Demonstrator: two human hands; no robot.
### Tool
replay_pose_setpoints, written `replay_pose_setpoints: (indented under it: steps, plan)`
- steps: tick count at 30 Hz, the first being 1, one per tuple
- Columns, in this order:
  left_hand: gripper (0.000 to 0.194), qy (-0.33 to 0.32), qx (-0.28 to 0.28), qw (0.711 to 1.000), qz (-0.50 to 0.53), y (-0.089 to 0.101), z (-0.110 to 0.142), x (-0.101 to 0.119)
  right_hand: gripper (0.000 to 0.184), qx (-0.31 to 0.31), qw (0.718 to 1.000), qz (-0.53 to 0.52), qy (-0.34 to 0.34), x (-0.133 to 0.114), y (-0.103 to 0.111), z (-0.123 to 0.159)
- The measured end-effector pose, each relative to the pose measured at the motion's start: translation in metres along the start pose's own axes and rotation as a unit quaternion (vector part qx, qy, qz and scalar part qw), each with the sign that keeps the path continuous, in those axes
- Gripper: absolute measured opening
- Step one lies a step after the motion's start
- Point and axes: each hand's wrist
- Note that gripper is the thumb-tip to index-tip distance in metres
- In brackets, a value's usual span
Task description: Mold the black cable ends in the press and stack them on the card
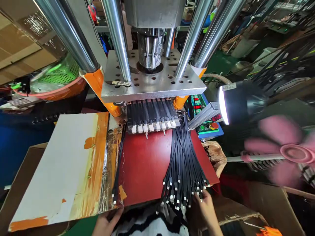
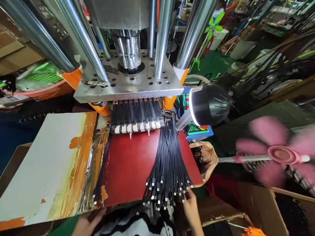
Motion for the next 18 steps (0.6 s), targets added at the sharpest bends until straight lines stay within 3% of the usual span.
replay_pose_setpoints:
  steps: [2, 5, 12, 18]
  plan:
    - [0.072, -0.001, 0.042, 0.999, 0.010, -0.011, -0.013, -0.013, 0.057, -0.040, 0.999, 0.002, -0.017, 0.012, -0.011, 0.009]
    - [0.070, -0.001, 0.075, 0.997, -0.001, -0.017, -0.022, -0.023, 0.056, -0.047, 0.999, 0.007, -0.024, 0.021, -0.018, 0.004]
    - [0.036, -0.058, 0.208, 0.976, -0.023, -0.030, -0.021, -0.026, 0.060, -0.038, 0.999, 0.033, -0.011, 0.041, -0.016, -0.007]
    - [0.034, -0.051, 0.184, 0.981, -0.034, -0.035, -0.018, -0.022, 0.067, -0.071, 0.996, 0.052, 0.023, 0.043, -0.010, -0.010]
Point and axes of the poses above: each hand's wrist, its own z-axis away from the middle knuckle, its own y-axis out of the back of the hand, x = y × z, and after that the axes turned 2 degrees about -z, right-handed
